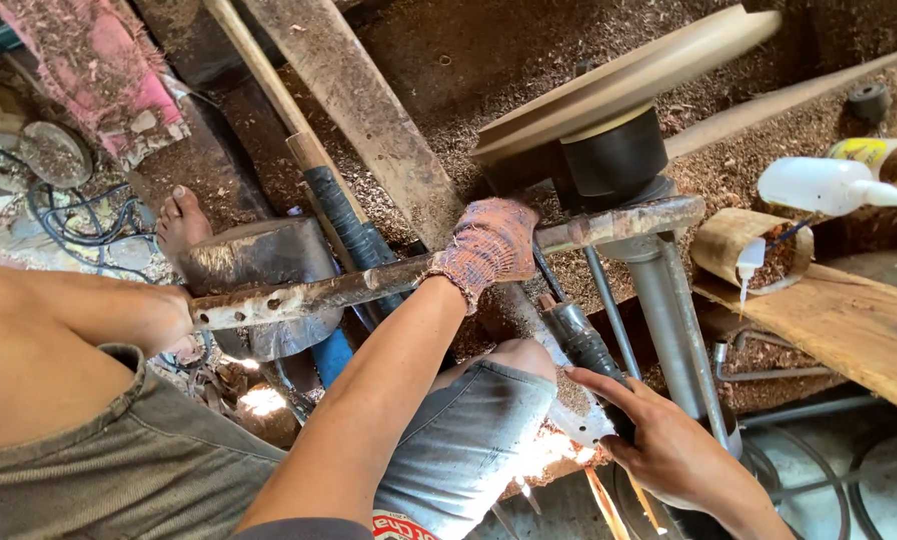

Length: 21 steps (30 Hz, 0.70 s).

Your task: Shaping a piece of wood on a lathe using a handheld turning tool

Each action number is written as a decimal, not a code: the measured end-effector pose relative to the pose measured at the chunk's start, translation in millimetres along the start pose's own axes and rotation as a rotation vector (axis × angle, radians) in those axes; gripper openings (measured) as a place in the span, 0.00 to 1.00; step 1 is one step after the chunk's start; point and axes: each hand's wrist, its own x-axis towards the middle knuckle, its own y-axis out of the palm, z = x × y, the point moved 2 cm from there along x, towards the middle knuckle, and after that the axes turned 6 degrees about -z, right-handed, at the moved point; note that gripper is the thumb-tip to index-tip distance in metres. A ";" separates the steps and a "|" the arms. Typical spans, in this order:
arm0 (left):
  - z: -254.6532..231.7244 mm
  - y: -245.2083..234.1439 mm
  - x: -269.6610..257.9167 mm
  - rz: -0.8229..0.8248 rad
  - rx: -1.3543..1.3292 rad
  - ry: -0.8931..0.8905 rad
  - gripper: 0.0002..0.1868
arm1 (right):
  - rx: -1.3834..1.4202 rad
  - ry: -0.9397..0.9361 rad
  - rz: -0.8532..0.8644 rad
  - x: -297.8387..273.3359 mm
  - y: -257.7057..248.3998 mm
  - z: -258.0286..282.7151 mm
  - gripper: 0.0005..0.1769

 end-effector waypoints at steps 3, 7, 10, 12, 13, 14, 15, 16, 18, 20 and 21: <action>0.6 3.9 4.1 -0.074 0.023 0.047 0.19 | 0.005 0.003 -0.014 1.8 -3.8 -2.4 0.49; -1.5 2.0 0.6 -0.044 0.025 -0.010 0.18 | -0.045 0.061 0.018 0.3 -12.5 0.8 0.48; -1.1 1.1 -1.2 -0.097 0.011 0.003 0.16 | -0.069 0.086 0.040 0.0 -18.2 3.8 0.48; -0.7 1.6 -2.2 -0.088 -0.009 -0.009 0.16 | -0.085 0.097 0.051 -0.1 -21.9 6.6 0.48; 0.3 4.6 -0.6 -0.115 -0.019 -0.010 0.14 | -0.097 0.136 0.078 -0.3 -23.7 8.1 0.47; 1.4 7.5 1.0 -0.142 -0.029 -0.011 0.13 | -0.109 0.176 0.106 -0.5 -25.4 9.6 0.45; -0.3 2.7 -1.7 -0.144 -0.030 -0.015 0.13 | -0.111 0.172 0.106 1.3 -23.5 3.9 0.45; -2.1 -1.2 -4.1 -0.094 -0.019 -0.027 0.15 | -0.086 0.108 0.073 3.2 -22.4 -0.5 0.45; -3.3 -2.7 -4.9 -0.046 -0.009 -0.042 0.17 | -0.063 0.042 0.039 5.6 -21.7 -7.9 0.44; -1.8 1.6 -1.8 -0.096 -0.019 -0.037 0.07 | -0.037 0.009 0.034 7.0 -22.3 -12.6 0.46; -2.3 -0.2 -2.6 -0.098 -0.020 -0.041 0.07 | -0.041 0.006 0.035 7.3 -23.9 -12.8 0.46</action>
